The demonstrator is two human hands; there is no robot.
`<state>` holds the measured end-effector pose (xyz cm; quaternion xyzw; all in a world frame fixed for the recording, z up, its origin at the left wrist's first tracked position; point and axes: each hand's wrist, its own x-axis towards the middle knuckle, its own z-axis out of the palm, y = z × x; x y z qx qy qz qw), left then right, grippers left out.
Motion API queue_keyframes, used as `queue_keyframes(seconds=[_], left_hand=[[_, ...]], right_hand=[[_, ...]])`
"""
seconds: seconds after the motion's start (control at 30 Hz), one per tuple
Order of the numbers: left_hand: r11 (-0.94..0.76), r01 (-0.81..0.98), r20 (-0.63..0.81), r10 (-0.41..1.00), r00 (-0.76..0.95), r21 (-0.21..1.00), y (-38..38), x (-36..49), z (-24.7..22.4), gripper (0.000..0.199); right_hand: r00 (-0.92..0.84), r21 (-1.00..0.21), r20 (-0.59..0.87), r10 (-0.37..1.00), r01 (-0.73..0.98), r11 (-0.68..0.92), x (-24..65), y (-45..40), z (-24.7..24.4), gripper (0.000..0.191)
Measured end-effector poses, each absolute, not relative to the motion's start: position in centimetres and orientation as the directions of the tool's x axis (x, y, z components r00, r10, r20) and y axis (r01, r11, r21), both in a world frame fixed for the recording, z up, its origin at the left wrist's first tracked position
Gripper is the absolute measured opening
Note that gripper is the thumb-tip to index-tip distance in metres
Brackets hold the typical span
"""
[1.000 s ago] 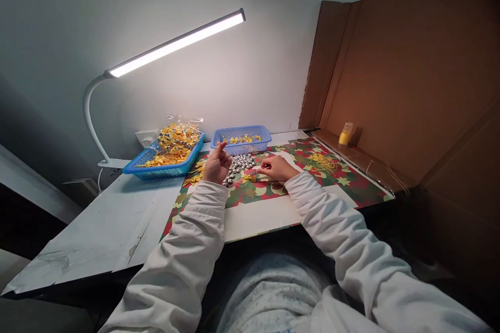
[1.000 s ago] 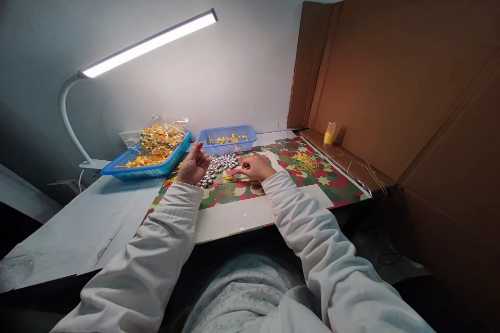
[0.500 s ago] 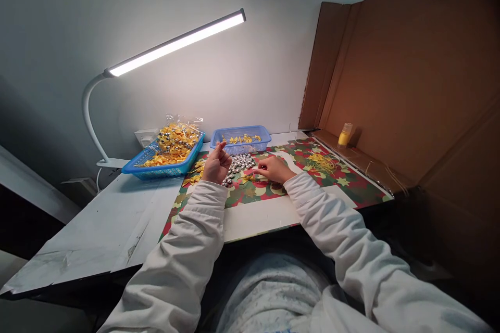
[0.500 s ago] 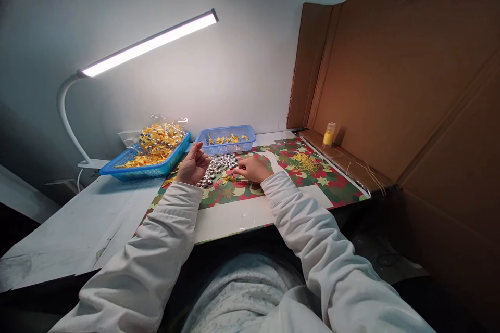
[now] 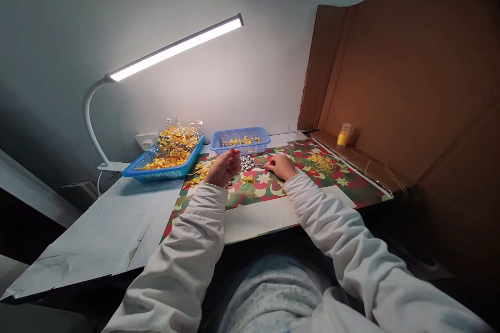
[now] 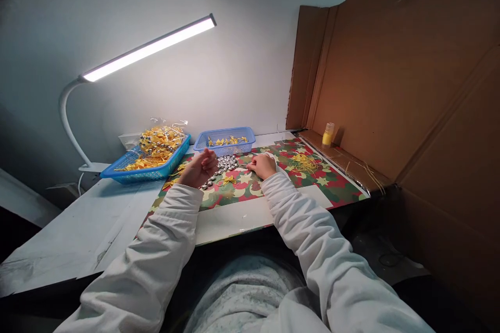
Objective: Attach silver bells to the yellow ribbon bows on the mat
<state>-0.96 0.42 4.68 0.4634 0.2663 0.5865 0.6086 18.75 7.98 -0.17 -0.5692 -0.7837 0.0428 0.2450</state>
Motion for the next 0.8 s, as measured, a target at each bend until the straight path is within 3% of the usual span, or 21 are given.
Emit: queue_keyframes(seconds=[0.07, 0.1, 0.17, 0.2, 0.27, 0.4, 0.53, 0.67, 0.8], left_hand=[[-0.12, -0.108, 0.149, 0.93, 0.335, 0.987, 0.1, 0.1, 3.9, 0.032], [-0.161, 0.12, 0.098, 0.905, 0.414, 0.98, -0.1, 0.7, 3.5, 0.032], [-0.315, 0.469, 0.058, 0.873, 0.484, 0.825, -0.4, 1.7, 2.7, 0.029], [-0.394, 0.549, 0.085, 0.86, 0.502, 0.738, -0.5, 2.1, 2.4, 0.028], [-0.469, 0.626, 0.138, 0.854, 0.502, 0.623, -0.6, 2.4, 2.1, 0.019], [-0.518, 0.655, 0.287, 0.854, 0.435, 0.55, 0.1, 1.1, 2.4, 0.019], [-0.42, 0.771, 0.562, 0.821, 0.099, 0.479, 1.1, -1.4, 3.1, 0.015], [-0.209, 0.85, 0.564, 0.817, -0.12, 0.483, 1.5, -2.9, 3.2, 0.013], [-0.151, 0.862, 0.519, 0.843, -0.144, 0.483, 1.5, -2.7, 2.7, 0.013]], right_hand=[[-0.212, -0.343, 0.347, 0.914, 0.878, 0.334, 18.6, 8.1, -0.2, 0.025], [-0.201, -0.349, 0.351, 0.914, 0.878, 0.327, 18.6, 8.2, -0.3, 0.025], [-0.192, -0.363, 0.356, 0.914, 0.873, 0.325, 18.6, 8.4, -0.5, 0.025], [-0.193, -0.368, 0.359, 0.913, 0.87, 0.328, 18.7, 8.5, -0.6, 0.025], [-0.194, -0.375, 0.377, 0.906, 0.862, 0.34, 18.8, 8.9, -0.9, 0.025], [-0.19, -0.395, 0.418, 0.888, 0.843, 0.366, 19.2, 9.4, -1.3, 0.02], [-0.187, -0.446, 0.475, 0.86, 0.791, 0.418, 18.4, 8.8, -0.4, 0.013], [-0.405, -0.51, 0.466, 0.787, 0.603, 0.613, 15.6, 6.6, 0.7, 0.018], [-0.642, -0.389, 0.331, 0.692, 0.575, 0.72, 13.8, 4.7, 0.6, 0.011]])
